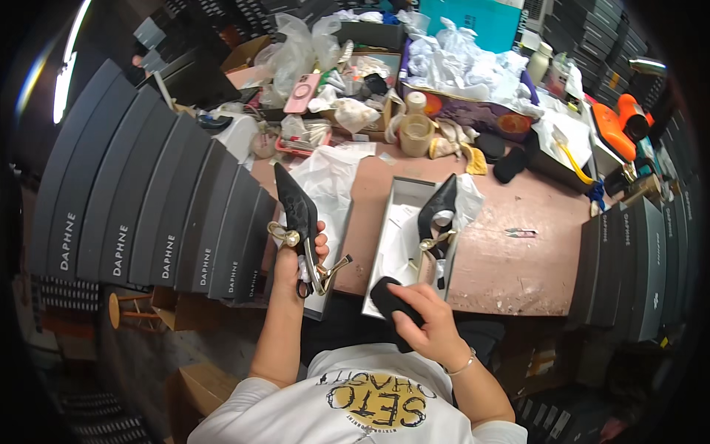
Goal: The recorder is inspecting, cleaning, and packing women's high-heeled shoes into boxes.
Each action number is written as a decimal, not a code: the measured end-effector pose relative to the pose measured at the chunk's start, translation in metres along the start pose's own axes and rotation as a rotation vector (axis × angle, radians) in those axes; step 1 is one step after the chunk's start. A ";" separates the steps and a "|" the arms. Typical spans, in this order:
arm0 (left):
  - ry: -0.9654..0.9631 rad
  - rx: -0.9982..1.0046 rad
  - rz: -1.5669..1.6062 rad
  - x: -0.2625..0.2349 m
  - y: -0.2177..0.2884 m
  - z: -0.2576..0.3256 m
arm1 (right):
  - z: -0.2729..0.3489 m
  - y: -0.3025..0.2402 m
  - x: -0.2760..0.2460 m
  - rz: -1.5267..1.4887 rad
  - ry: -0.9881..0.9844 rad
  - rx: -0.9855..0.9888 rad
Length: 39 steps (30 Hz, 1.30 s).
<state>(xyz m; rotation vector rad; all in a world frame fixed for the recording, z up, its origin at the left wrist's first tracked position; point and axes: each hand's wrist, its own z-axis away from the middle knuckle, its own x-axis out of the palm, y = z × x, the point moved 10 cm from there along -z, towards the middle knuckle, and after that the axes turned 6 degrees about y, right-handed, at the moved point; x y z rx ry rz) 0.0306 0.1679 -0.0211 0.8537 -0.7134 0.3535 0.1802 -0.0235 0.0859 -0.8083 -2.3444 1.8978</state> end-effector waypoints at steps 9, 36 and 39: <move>-0.239 -0.231 0.191 0.006 -0.066 0.019 | -0.013 -0.036 0.085 0.395 0.077 -0.401; -0.781 -0.245 0.891 0.092 -0.007 0.051 | 0.040 0.001 0.076 -0.055 -0.275 -0.082; -0.896 -0.279 0.868 0.101 -0.009 0.063 | 0.022 -0.003 0.030 -0.072 -0.084 -0.096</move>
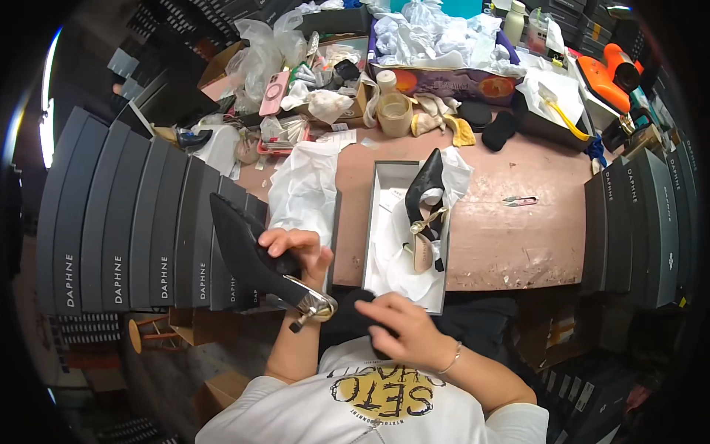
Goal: The recorder is inspecting, cleaning, and packing women's high-heeled shoes into boxes.
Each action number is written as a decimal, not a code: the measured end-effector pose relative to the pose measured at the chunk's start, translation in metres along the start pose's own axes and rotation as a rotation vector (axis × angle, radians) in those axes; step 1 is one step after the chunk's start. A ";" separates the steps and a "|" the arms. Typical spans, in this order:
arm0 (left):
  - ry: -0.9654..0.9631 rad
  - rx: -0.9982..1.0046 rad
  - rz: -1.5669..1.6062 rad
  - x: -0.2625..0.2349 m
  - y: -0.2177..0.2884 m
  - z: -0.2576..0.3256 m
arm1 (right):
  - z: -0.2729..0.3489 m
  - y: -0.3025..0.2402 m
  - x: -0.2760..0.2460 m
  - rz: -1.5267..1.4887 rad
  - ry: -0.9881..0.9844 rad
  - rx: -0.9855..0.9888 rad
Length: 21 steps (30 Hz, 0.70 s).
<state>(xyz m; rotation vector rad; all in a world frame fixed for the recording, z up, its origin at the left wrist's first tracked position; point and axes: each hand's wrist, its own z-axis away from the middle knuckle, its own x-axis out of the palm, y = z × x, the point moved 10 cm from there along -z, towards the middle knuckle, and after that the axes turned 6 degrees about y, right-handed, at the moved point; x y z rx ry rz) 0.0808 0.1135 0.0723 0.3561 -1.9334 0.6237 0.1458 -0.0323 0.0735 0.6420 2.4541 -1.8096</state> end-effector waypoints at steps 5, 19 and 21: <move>-0.061 -0.072 -0.252 -0.006 -0.018 -0.003 | -0.020 -0.018 -0.034 -0.038 0.107 -0.057; -0.049 -0.470 -0.128 -0.049 -0.007 0.028 | -0.029 -0.006 -0.122 0.325 0.356 0.149; 0.017 -0.520 -0.147 -0.056 -0.022 0.031 | -0.046 -0.046 -0.096 0.422 0.285 -0.166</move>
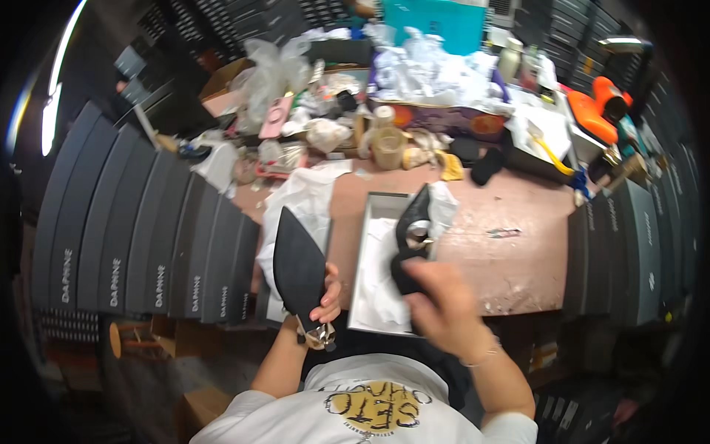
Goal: The recorder is inspecting, cleaning, and packing women's high-heeled shoes into boxes.
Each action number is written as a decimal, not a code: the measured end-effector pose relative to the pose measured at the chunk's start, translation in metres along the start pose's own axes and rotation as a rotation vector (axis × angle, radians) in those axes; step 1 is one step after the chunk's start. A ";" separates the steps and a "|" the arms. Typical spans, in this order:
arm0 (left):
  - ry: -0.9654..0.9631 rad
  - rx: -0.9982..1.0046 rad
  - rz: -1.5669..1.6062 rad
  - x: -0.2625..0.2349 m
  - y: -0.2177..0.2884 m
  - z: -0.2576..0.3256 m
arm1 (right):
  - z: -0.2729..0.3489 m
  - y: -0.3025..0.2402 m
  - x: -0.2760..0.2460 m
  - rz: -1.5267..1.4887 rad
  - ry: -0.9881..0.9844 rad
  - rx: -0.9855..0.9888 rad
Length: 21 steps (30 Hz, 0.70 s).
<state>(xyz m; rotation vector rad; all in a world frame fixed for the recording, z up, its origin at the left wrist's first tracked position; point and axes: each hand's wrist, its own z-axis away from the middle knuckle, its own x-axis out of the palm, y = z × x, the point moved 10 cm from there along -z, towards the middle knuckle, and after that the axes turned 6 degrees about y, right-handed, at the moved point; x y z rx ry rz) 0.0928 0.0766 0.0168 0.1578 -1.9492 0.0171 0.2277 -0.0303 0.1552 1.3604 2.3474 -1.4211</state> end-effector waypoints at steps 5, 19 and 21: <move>0.357 -0.213 0.037 -0.019 -0.077 0.006 | -0.010 -0.028 0.093 0.049 -0.151 -0.260; 1.375 0.415 -1.060 -0.061 0.111 0.114 | 0.020 0.132 0.050 0.377 -0.335 0.247; 1.543 0.265 -0.992 -0.083 0.113 0.140 | 0.032 0.107 0.083 0.647 -0.337 0.084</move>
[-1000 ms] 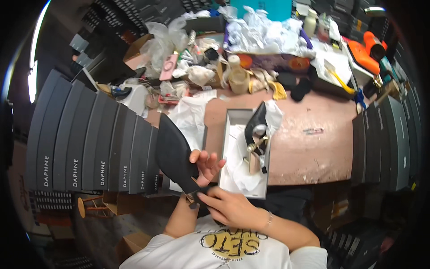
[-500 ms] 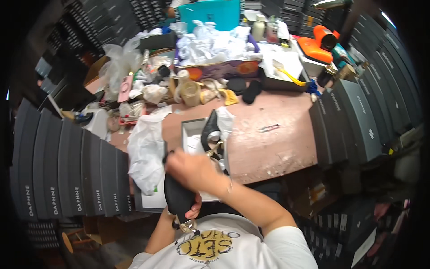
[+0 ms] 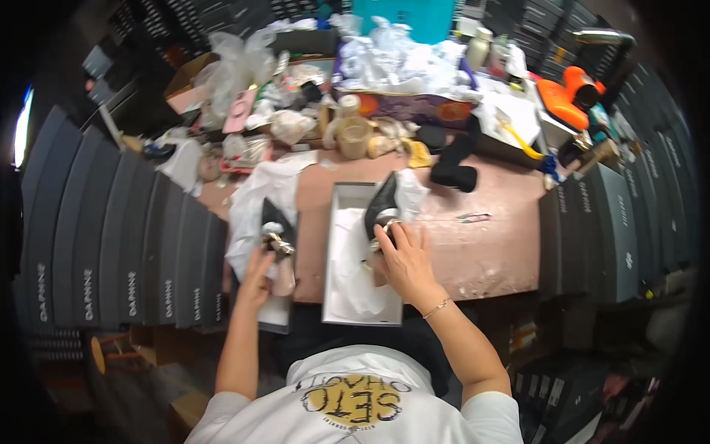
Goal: The recorder is inspecting, cleaning, and packing women's high-heeled shoes into boxes.
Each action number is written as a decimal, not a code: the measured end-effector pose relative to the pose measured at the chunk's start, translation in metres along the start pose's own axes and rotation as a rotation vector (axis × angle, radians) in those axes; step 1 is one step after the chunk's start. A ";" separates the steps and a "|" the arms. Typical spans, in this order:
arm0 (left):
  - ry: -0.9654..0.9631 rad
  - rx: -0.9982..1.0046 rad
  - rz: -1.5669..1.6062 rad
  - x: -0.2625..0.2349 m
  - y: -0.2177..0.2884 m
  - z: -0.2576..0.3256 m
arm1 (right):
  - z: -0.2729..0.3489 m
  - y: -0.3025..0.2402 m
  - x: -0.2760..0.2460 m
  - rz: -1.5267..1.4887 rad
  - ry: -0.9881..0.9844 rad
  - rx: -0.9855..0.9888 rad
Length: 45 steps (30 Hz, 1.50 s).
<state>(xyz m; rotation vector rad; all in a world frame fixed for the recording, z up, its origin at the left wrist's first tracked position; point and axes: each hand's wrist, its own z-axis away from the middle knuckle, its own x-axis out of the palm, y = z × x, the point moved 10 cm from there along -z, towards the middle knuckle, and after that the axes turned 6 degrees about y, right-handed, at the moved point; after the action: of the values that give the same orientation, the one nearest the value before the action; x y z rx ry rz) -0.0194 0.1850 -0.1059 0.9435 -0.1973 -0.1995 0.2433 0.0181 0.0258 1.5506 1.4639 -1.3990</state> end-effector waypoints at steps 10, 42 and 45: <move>-0.310 0.548 0.027 0.102 0.074 0.105 | 0.014 -0.064 -0.009 -1.216 -0.106 0.159; -0.616 -0.050 0.484 0.156 0.044 0.150 | 0.060 -0.030 -0.028 -2.132 -0.067 0.608; -0.806 -0.009 0.533 0.152 0.067 0.168 | 0.058 -0.031 -0.032 -2.024 -0.164 0.385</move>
<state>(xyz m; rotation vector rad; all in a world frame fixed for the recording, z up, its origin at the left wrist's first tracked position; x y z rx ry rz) 0.0905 0.0538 0.0569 0.7282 -1.1733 -0.0755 0.2017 -0.0389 0.0468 -0.6306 2.7386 -2.6352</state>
